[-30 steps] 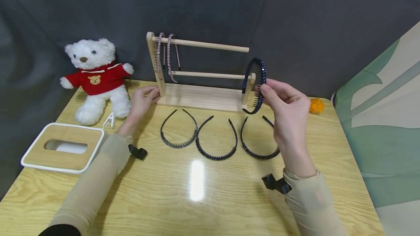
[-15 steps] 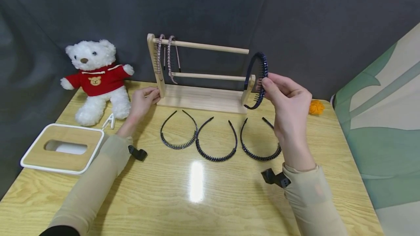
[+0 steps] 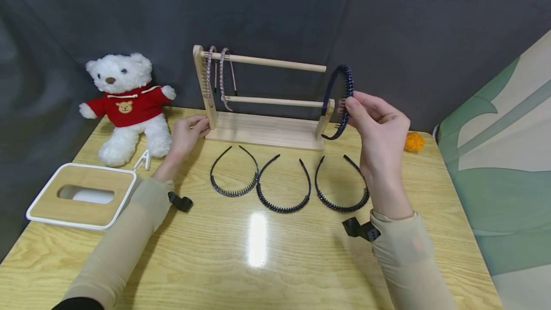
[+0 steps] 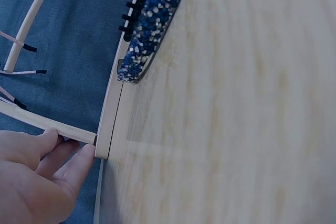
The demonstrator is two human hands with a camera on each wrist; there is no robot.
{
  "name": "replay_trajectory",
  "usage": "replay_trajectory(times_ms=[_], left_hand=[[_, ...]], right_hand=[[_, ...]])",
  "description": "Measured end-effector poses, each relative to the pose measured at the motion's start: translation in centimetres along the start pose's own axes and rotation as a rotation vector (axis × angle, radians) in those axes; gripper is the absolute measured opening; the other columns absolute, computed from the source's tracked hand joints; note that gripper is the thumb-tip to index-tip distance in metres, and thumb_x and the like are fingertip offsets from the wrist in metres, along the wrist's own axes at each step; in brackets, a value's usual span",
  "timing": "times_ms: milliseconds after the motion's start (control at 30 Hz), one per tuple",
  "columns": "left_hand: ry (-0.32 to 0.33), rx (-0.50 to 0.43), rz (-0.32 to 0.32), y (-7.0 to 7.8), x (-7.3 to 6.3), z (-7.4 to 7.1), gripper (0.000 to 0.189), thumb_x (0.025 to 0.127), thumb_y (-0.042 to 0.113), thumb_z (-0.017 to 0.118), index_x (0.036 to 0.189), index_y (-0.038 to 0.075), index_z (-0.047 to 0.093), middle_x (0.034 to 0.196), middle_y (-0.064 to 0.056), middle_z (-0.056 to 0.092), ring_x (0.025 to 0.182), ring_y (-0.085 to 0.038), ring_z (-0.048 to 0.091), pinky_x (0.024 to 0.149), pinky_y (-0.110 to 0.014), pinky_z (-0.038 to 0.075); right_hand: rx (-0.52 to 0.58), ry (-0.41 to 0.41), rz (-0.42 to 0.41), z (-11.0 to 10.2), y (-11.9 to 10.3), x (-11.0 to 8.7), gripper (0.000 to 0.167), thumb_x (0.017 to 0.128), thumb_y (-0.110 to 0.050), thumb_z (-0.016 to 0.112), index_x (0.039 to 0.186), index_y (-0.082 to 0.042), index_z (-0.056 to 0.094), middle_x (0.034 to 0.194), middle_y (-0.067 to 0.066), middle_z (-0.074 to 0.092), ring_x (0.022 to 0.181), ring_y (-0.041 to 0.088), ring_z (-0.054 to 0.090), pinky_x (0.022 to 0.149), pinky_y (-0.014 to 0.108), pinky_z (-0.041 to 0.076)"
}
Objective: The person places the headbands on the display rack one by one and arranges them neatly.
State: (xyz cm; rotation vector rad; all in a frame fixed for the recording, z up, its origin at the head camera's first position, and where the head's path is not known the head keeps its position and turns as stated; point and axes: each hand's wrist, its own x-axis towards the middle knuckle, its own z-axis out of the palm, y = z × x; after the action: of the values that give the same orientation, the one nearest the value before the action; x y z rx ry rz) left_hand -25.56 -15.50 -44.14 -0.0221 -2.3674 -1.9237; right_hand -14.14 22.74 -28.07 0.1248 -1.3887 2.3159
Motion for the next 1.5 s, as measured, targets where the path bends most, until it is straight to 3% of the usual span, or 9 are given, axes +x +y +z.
replay_trajectory(times_ms=[667,1167,1500], left_hand=[[0.008,0.026,0.008,0.0,0.0,0.0,0.028,0.111,0.007,0.06,0.129,-0.011,0.072,0.126,-0.03,0.071,0.114,-0.041,0.071,0.092,-0.025,0.063],[0.005,0.01,-0.017,-0.1,0.1,0.1,0.029,0.111,0.008,0.06,0.13,-0.011,0.071,0.129,-0.03,0.07,0.116,-0.041,0.071,0.094,-0.027,0.063],[0.012,0.04,-0.007,-0.2,0.0,0.1,0.028,0.111,0.009,0.061,0.13,-0.009,0.073,0.126,-0.029,0.072,0.113,-0.037,0.072,0.09,-0.022,0.063]], right_hand=[[-0.008,0.007,-0.034,0.4,0.5,1.4,0.024,0.088,0.009,0.084,0.106,0.022,0.073,0.089,0.024,0.077,0.076,0.029,0.077,0.069,0.029,0.066],[0.002,-0.007,-0.016,1.1,0.7,2.7,0.024,0.088,0.008,0.085,0.106,0.02,0.075,0.091,0.023,0.078,0.076,0.028,0.077,0.065,0.026,0.064],[-0.005,-0.018,-0.007,1.7,1.1,3.2,0.022,0.088,0.008,0.085,0.105,0.018,0.076,0.09,0.022,0.078,0.075,0.027,0.077,0.066,0.026,0.065]])
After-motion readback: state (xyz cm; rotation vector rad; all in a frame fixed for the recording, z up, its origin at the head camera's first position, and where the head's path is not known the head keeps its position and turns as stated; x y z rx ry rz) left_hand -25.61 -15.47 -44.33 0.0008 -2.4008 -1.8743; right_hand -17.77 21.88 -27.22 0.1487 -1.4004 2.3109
